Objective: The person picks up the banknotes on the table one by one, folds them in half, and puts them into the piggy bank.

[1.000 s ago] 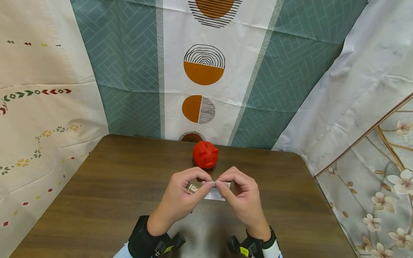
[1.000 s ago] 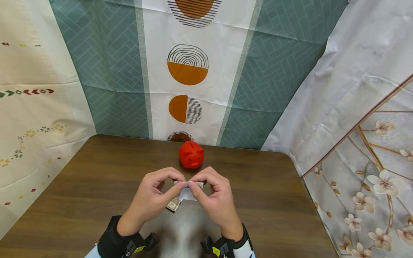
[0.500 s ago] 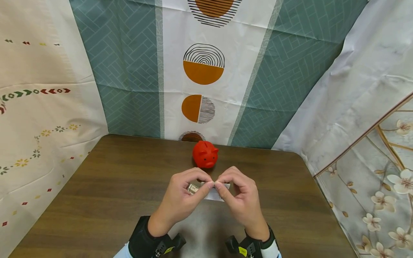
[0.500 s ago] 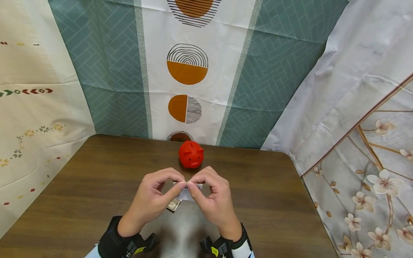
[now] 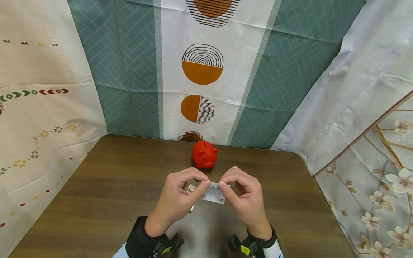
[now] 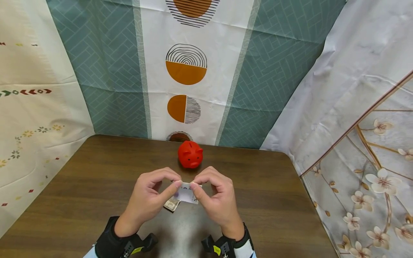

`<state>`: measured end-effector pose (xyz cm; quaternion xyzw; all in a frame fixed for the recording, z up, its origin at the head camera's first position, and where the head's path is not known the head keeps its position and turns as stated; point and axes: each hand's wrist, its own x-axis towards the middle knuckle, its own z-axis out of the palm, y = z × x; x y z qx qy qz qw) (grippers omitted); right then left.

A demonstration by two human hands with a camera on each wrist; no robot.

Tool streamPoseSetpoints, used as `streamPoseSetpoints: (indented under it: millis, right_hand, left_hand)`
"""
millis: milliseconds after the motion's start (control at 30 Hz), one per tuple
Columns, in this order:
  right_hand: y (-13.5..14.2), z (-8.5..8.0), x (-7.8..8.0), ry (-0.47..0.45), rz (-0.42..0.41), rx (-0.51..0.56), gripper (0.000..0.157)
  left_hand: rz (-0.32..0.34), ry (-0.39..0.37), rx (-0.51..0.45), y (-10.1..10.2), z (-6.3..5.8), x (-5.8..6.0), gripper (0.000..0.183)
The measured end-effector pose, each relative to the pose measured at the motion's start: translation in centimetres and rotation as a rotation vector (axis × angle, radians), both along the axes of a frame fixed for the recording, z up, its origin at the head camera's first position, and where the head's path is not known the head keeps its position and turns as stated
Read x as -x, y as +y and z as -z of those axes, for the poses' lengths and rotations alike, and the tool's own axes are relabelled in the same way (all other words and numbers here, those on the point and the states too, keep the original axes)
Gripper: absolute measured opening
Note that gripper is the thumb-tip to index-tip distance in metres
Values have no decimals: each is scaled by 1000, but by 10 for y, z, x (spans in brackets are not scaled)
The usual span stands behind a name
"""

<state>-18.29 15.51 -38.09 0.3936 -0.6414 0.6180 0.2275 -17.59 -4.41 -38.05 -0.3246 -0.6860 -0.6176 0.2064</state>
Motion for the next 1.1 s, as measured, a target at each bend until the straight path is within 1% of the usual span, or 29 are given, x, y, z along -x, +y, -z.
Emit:
streamPoseSetpoints:
  millis: [133, 300, 433, 500, 533, 600, 700, 733, 767, 833, 900, 967, 1033, 1100]
  right_hand:
    - [2, -1, -1, -14, 16, -5, 21]
    - [5, -3, 0, -6, 25, 4, 20]
    - [7, -3, 1, -7, 44, 0, 20]
    - [7, -1, 1, 2, 73, 12, 20]
    - [5, 0, 1, 10, 110, 21, 20]
    - [3, 2, 0, 41, 219, 37, 20]
    - [-3, 6, -2, 114, 384, 36, 20]
    - [-5, 7, -3, 138, 421, 22, 20]
    - [-6, 7, -4, 158, 433, 6, 19]
    - [-9, 6, -6, 170, 427, -47, 16]
    - [-12, 4, -8, 141, 403, -102, 19]
    - [-13, 3, -9, 111, 396, -146, 24]
    - [-14, 2, -9, 96, 390, -169, 26]
    - [-14, 2, -8, 111, 377, -172, 28]
  left_hand:
    - [17, -20, -17, -1, -1, 0, 10]
    - [18, -64, -36, -4, -3, -1, 13]
    - [28, -65, -43, -4, -4, -1, 12]
    - [23, -68, -47, -3, -3, -1, 11]
    - [15, -73, -51, -2, -2, -2, 11]
    - [-16, -87, -63, 0, -1, -3, 10]
    - [-73, -88, -91, 3, 2, -5, 10]
    - [-88, -74, -102, 4, 3, -5, 11]
    - [-93, -50, -112, 5, 3, -5, 12]
    - [-94, -3, -118, 8, 5, -6, 15]
    - [-102, 81, -106, 11, 4, -5, 19]
    - [-122, 158, -76, 13, 2, -5, 23]
    - [-161, 232, -33, 15, 1, -4, 27]
    - [-189, 287, 7, 15, 1, -4, 29]
